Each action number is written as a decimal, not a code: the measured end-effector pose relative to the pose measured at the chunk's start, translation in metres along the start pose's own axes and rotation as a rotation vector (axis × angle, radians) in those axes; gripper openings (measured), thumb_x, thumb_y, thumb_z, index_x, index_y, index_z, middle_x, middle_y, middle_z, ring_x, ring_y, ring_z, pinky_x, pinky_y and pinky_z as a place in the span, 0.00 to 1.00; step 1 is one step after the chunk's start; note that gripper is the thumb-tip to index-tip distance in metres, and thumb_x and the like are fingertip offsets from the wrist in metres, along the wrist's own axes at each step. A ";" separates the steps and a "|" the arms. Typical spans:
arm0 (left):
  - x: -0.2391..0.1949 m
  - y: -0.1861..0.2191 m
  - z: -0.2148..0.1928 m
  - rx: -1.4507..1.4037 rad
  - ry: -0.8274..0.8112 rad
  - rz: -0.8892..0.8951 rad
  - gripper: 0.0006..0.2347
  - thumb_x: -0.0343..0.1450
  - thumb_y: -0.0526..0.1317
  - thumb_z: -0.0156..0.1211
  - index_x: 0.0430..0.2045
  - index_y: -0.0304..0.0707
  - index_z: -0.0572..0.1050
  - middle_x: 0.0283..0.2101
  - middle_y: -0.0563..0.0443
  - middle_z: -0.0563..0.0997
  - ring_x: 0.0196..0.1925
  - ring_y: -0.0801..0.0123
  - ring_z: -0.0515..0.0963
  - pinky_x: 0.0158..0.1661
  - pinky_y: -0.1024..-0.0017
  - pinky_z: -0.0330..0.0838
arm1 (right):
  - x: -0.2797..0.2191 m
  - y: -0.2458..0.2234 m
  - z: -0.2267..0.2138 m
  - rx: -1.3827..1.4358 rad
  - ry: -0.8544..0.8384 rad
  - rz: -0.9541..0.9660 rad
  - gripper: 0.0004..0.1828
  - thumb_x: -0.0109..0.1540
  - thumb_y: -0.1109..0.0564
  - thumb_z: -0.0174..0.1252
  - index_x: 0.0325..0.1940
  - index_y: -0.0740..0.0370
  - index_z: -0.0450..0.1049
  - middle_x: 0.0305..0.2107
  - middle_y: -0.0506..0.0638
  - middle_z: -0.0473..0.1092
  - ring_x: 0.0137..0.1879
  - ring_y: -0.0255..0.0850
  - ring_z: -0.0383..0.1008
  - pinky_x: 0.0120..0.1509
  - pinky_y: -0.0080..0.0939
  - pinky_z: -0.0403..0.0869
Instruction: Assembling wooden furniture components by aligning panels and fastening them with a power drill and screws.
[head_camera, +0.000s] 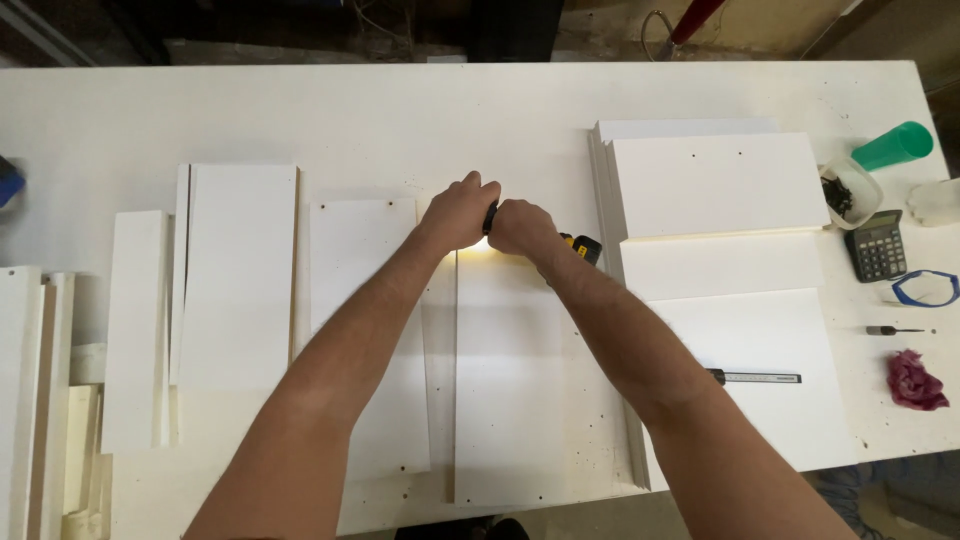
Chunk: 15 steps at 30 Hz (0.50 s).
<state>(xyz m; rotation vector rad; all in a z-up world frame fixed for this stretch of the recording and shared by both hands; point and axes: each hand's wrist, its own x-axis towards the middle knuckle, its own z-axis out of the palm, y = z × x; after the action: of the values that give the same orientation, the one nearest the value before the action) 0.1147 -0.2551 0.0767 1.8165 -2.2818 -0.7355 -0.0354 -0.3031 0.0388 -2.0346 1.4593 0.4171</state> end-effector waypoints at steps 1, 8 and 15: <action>0.001 -0.001 0.000 -0.019 -0.007 -0.007 0.15 0.68 0.29 0.60 0.46 0.44 0.69 0.45 0.43 0.68 0.50 0.39 0.79 0.46 0.43 0.79 | -0.001 -0.003 -0.002 -0.004 -0.005 0.011 0.24 0.59 0.45 0.49 0.41 0.67 0.80 0.32 0.59 0.78 0.46 0.58 0.82 0.51 0.56 0.77; 0.014 0.007 -0.002 0.037 -0.022 0.027 0.17 0.68 0.28 0.60 0.50 0.47 0.70 0.48 0.43 0.69 0.52 0.39 0.79 0.48 0.42 0.78 | -0.005 0.004 -0.006 0.014 -0.011 0.047 0.22 0.59 0.47 0.50 0.40 0.68 0.79 0.31 0.59 0.78 0.44 0.58 0.82 0.49 0.54 0.76; 0.027 0.056 -0.023 0.070 -0.087 0.164 0.18 0.68 0.25 0.58 0.47 0.51 0.72 0.45 0.45 0.70 0.49 0.43 0.80 0.48 0.45 0.79 | -0.056 0.031 -0.034 0.213 0.051 0.063 0.17 0.57 0.53 0.53 0.14 0.58 0.70 0.08 0.49 0.66 0.13 0.42 0.69 0.26 0.39 0.69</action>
<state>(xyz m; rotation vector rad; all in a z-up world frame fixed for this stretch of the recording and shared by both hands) 0.0675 -0.2790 0.1167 1.6301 -2.5048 -0.7296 -0.0868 -0.2894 0.0877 -1.8470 1.5322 0.2261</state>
